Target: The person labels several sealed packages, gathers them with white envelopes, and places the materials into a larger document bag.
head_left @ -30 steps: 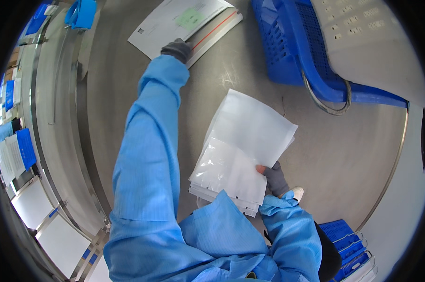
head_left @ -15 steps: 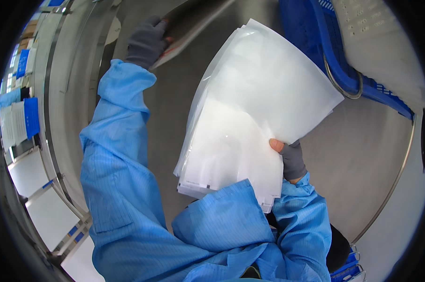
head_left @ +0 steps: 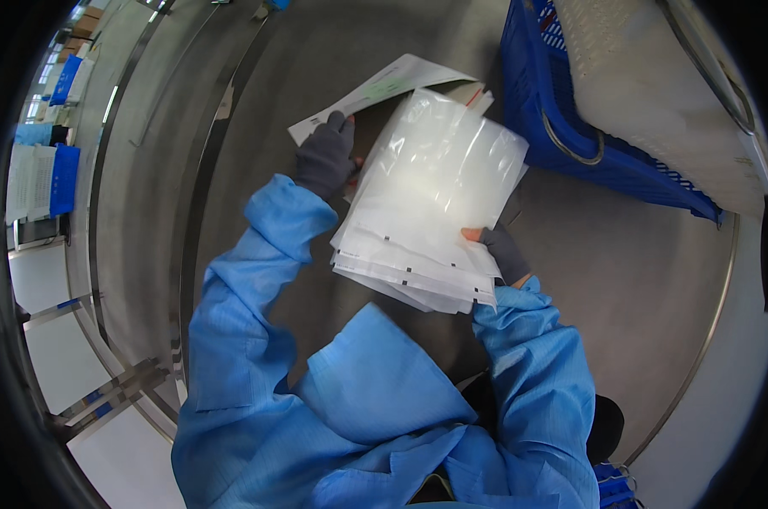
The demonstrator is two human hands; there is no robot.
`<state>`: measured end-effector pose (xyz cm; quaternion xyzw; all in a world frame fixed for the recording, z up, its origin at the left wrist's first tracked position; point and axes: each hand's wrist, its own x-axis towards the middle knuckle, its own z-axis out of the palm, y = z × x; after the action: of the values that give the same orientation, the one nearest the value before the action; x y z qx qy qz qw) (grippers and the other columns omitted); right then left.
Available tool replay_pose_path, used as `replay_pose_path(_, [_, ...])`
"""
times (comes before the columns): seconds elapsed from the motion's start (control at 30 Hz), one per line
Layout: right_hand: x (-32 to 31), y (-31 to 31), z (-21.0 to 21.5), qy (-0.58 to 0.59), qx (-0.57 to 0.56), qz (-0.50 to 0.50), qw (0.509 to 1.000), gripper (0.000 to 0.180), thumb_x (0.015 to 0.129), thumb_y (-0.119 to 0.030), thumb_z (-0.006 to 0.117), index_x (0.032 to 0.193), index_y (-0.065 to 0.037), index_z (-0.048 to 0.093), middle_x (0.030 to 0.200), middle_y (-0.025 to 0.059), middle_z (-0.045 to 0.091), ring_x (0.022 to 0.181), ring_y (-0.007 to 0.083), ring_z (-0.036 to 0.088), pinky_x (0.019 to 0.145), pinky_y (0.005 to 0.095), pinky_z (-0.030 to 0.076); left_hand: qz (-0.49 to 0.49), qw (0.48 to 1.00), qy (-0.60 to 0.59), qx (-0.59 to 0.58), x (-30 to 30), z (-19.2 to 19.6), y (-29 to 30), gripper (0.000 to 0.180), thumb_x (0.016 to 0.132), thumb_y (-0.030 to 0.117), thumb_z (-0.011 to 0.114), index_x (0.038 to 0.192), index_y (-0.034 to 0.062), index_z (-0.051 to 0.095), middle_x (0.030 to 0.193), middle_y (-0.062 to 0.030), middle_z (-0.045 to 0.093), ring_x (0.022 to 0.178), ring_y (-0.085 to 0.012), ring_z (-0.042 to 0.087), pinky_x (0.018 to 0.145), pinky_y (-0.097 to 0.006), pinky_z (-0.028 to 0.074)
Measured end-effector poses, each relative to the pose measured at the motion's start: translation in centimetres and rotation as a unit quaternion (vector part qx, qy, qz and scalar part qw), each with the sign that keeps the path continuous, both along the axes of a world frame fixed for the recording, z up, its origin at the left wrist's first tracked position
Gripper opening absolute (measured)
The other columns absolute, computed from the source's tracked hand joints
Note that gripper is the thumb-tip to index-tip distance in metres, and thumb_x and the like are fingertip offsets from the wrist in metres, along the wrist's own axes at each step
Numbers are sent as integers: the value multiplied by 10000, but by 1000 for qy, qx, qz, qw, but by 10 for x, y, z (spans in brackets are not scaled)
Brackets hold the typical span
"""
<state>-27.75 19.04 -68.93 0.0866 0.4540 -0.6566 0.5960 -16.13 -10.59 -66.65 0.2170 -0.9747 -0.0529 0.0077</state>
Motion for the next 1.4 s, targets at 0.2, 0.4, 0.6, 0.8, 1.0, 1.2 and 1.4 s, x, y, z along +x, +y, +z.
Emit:
replay_pose_path(0.2, [19,32,-13,-4,64,5,998,477,751,-44,626,1215,14,536,1041,163,628,885,252,639,781,340,537,84,996,36,23,36,-37,37,224,909,274,535,995,68,527,856,-144,579,696,-348,604,605,-478,507])
replay_pose_path(0.4, [-7,39,-35,108,90,50,989,416,725,-45,614,1131,42,588,974,151,648,845,250,639,756,354,537,79,987,12,140,59,-51,77,238,962,312,477,922,85,536,751,-164,590,716,-365,591,650,-462,475])
replay_pose_path(0.6, [-9,34,-50,148,90,44,984,501,733,-32,628,1217,50,526,1059,177,628,880,267,637,786,363,535,-82,986,-15,145,104,-76,77,154,933,255,502,959,115,561,854,-117,566,797,-305,597,656,-409,490])
replay_pose_path(0.8, [-4,24,-70,237,111,73,962,462,741,-9,620,1194,62,561,1050,170,646,876,250,624,802,330,500,-115,974,-75,180,108,-78,83,161,877,220,534,1009,142,583,963,-90,549,850,-276,599,677,-391,505])
replay_pose_path(1.0, [-11,22,-88,267,121,87,952,461,757,-14,638,1205,55,556,1046,172,653,853,240,635,787,335,509,-150,974,-53,163,110,-87,84,136,829,189,558,941,122,592,960,-105,542,847,-292,592,686,-401,504])
replay_pose_path(1.2, [-11,13,-103,296,159,70,939,418,756,-31,665,1166,22,606,1012,153,678,867,228,641,807,324,492,-74,968,-175,164,106,-129,94,129,798,167,568,891,80,588,988,-103,531,870,-297,584,692,-407,504])
replay_pose_path(1.4, [-22,13,-129,298,164,51,939,384,761,-35,680,1135,22,621,978,147,686,823,223,648,759,318,507,-115,964,-182,155,91,-88,102,114,778,118,587,868,49,595,986,-120,513,888,-306,591,734,-428,530])
